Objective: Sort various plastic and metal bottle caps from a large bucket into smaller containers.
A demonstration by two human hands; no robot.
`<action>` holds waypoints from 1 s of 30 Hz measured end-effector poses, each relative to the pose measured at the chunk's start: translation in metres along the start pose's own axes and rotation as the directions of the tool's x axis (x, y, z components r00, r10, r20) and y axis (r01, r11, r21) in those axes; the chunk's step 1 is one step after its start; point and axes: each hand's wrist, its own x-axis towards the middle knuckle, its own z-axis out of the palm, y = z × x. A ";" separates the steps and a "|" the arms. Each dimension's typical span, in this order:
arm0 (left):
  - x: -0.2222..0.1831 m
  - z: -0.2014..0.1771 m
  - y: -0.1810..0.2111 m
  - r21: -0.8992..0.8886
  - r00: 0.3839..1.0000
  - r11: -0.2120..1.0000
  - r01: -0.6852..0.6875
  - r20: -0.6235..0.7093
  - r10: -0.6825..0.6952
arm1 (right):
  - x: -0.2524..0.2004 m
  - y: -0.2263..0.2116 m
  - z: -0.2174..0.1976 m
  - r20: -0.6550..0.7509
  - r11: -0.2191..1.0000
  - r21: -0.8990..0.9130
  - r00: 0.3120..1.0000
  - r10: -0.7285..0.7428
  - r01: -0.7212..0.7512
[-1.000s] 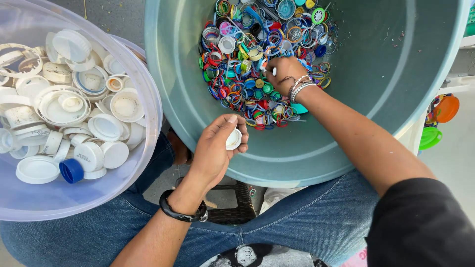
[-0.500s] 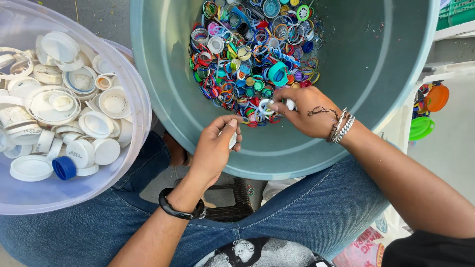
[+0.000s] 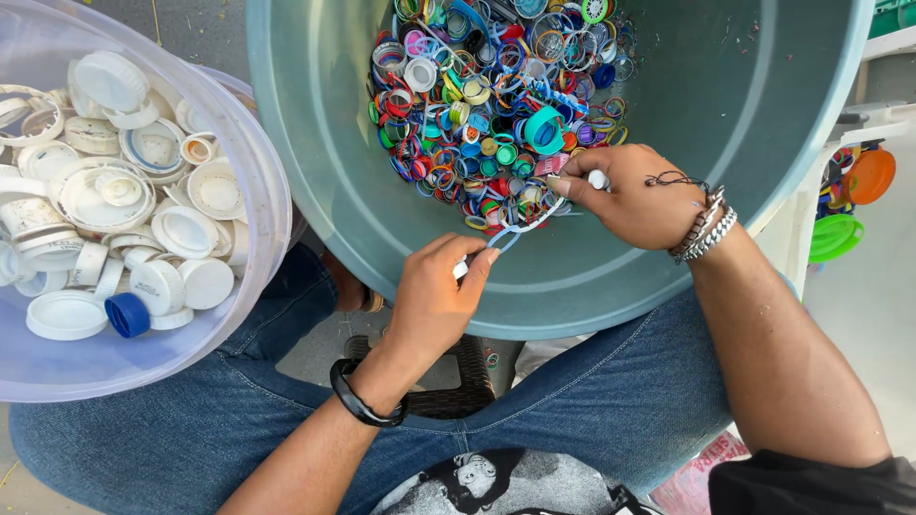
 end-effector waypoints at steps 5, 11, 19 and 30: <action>-0.001 -0.001 0.000 0.026 0.998 0.998 -0.060 -0.023 0.060 | -0.004 -0.002 -0.001 -0.024 0.989 0.073 0.992 0.128 -0.126; 0.001 -0.012 -0.001 0.306 0.943 0.903 -0.301 -0.044 0.329 | 0.001 -0.002 -0.002 0.342 0.982 0.189 0.938 -0.053 -0.014; -0.001 -0.011 0.009 0.191 0.999 0.981 -0.031 -0.009 0.033 | -0.016 0.002 0.002 0.315 0.995 -0.014 0.945 -0.086 0.095; -0.002 -0.006 0.004 -0.122 0.979 0.987 0.106 0.188 -0.082 | -0.001 -0.018 0.033 0.232 0.960 0.187 0.940 -0.249 0.209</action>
